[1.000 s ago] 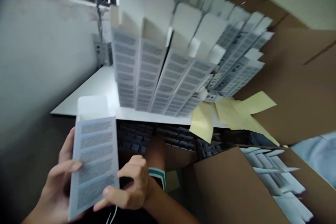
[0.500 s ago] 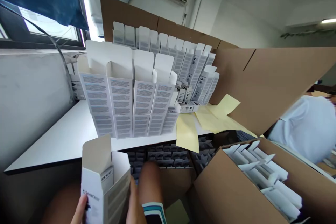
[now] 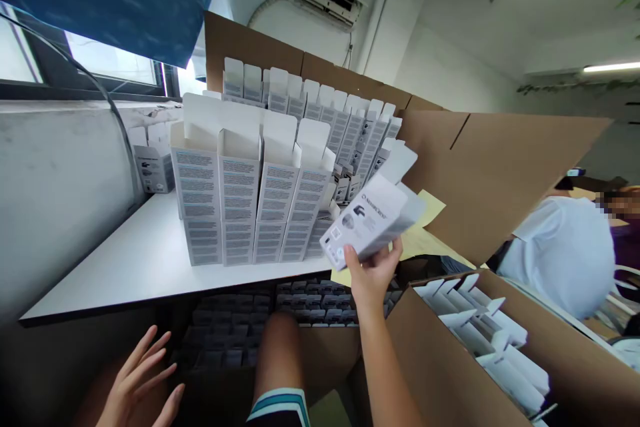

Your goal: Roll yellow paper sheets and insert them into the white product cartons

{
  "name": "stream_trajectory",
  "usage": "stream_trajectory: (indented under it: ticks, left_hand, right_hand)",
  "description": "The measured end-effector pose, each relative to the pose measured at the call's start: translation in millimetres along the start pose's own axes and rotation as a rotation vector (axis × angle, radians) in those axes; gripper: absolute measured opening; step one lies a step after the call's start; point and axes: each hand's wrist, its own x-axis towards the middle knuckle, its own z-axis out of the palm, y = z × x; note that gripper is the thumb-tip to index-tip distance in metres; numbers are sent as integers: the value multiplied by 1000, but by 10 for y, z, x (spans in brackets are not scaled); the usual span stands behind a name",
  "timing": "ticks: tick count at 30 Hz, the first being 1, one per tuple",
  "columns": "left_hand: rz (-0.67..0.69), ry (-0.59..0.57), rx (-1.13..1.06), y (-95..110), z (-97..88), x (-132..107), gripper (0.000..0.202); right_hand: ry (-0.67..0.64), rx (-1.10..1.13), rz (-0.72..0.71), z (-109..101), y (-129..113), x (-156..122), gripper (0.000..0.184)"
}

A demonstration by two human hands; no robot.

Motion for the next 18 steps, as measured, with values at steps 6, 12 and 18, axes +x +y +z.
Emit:
stream_trajectory:
  ticks: [6,12,18]
  left_hand:
    - [-126,16,-21,-345,-10,-79,42]
    - [-141,-10,-26,-567,-3,-151,40]
    - [-152,-69,-9,-610,22,-158,34]
  right_hand:
    - [-55,-52,-137,440,29,471,102]
    - [-62,-67,-151,639,159,547,103]
    - [-100,-87,-126,706,268,549,105]
